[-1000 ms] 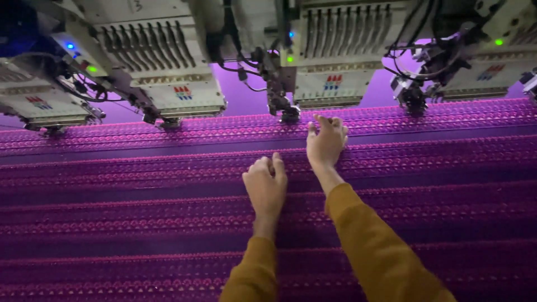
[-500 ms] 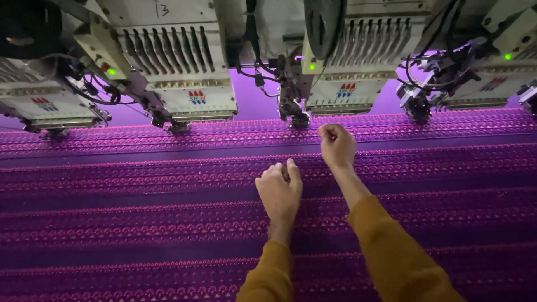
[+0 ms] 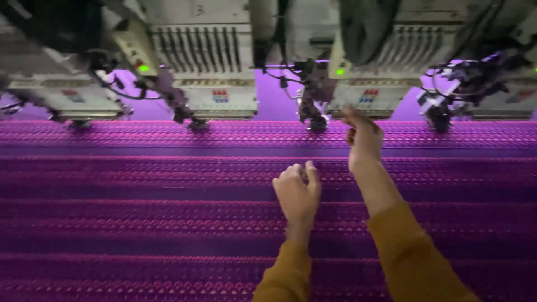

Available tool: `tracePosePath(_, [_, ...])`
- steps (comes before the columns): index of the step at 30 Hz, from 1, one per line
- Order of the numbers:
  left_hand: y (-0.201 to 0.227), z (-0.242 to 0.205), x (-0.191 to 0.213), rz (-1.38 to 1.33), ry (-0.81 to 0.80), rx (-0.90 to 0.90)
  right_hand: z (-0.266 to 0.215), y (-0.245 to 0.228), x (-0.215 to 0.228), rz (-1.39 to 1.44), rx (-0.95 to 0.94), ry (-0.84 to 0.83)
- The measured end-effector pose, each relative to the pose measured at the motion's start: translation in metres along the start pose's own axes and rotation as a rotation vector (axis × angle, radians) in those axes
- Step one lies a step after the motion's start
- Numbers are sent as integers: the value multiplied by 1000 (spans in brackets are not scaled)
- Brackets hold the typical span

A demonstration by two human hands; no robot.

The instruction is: Inspecting and adjusting multiple heads of an industrial embroidery machine while it processes purple fabric.

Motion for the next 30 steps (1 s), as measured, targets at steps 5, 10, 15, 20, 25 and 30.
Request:
tracePosePath(5, [-26,5,14,-284,-28,-17,-56,36,-18,-253,174,-22])
tracePosePath(10, [-108,52,76,60,113,-186,-130,80,-81,-545,473,-241])
tracePosePath(15, [-174,114,113,76,197,-142,-170,101,-149,-658,783,-272])
tracePosePath(20, [-205,155,125,-36,147,1,-197,99,-209,-558,1115,-194])
tracePosePath(25, [-208,153,125,-69,169,3,-187,106,-245,-687,1108,-83])
tracePosePath(30, [-201,153,137,-110,203,14,-179,115,-263,-814,1235,41])
Point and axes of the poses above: each hand's wrist, its own z-axis towards the middle knuckle, its own x-axis out of the back of the hand, y = z × x, the point moved 8 cm from there along z, towards the middle knuckle, and after that the axes turned 8 degrees about y, right-handed, at the moved point
